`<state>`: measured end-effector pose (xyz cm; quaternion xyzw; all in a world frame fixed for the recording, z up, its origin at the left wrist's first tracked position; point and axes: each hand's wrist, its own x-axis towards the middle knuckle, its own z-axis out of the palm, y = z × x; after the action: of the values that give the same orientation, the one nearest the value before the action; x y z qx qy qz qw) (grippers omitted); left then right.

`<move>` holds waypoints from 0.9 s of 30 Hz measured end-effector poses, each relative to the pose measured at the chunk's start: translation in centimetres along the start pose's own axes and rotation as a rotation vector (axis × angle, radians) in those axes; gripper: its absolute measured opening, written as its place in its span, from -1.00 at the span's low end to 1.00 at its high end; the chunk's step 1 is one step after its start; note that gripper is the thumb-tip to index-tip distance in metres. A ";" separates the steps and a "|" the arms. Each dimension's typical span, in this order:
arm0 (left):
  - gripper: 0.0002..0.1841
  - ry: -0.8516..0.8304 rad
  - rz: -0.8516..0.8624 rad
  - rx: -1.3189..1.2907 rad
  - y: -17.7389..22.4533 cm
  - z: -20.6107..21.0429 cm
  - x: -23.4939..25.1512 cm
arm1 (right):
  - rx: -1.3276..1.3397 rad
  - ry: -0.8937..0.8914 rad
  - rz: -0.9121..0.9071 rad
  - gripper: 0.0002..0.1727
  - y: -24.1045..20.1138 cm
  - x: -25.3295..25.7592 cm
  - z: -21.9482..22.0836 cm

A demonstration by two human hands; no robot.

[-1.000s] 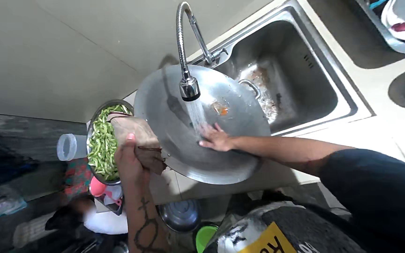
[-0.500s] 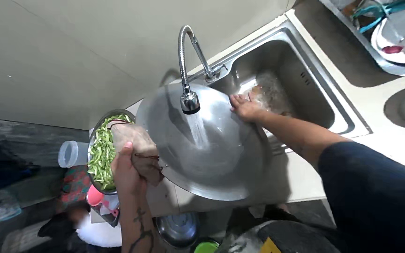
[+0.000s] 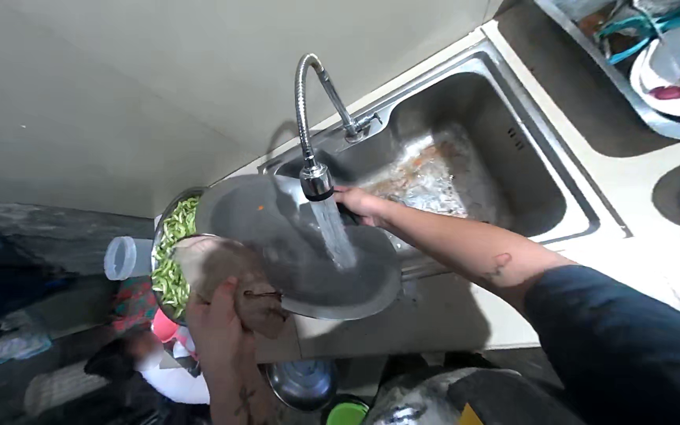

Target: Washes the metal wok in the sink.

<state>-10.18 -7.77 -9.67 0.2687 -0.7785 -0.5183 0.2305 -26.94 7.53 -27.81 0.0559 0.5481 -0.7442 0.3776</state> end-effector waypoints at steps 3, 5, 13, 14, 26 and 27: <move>-0.80 -0.052 0.093 -0.019 2.2 -1.4 -0.3 | 0.100 -0.047 -0.034 -0.63 -0.8 0.8 3.0; -0.77 -0.141 0.152 -0.057 3.1 -2.2 0.0 | 0.128 -0.035 -0.023 -0.62 -2.0 0.0 3.9; -0.75 -0.374 0.226 -0.128 2.0 -1.6 2.5 | -0.236 0.325 -0.169 -0.61 -1.9 -1.5 3.8; -0.75 -0.379 0.253 -0.098 1.9 -1.4 2.9 | -0.204 0.310 -0.188 -0.60 -2.1 -2.4 5.2; -0.71 -0.345 0.314 -0.037 1.2 -1.1 3.1 | -0.804 -0.311 -0.378 -0.35 9.6 -12.8 2.7; -0.71 -0.343 0.315 -0.030 1.2 -1.1 3.1 | -0.936 -0.209 -0.353 -0.28 12.0 -11.3 -0.5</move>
<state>-12.02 -10.24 -7.95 0.0484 -0.8307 -0.5258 0.1766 -11.67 12.27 -31.69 -0.2873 0.7832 -0.4731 0.2832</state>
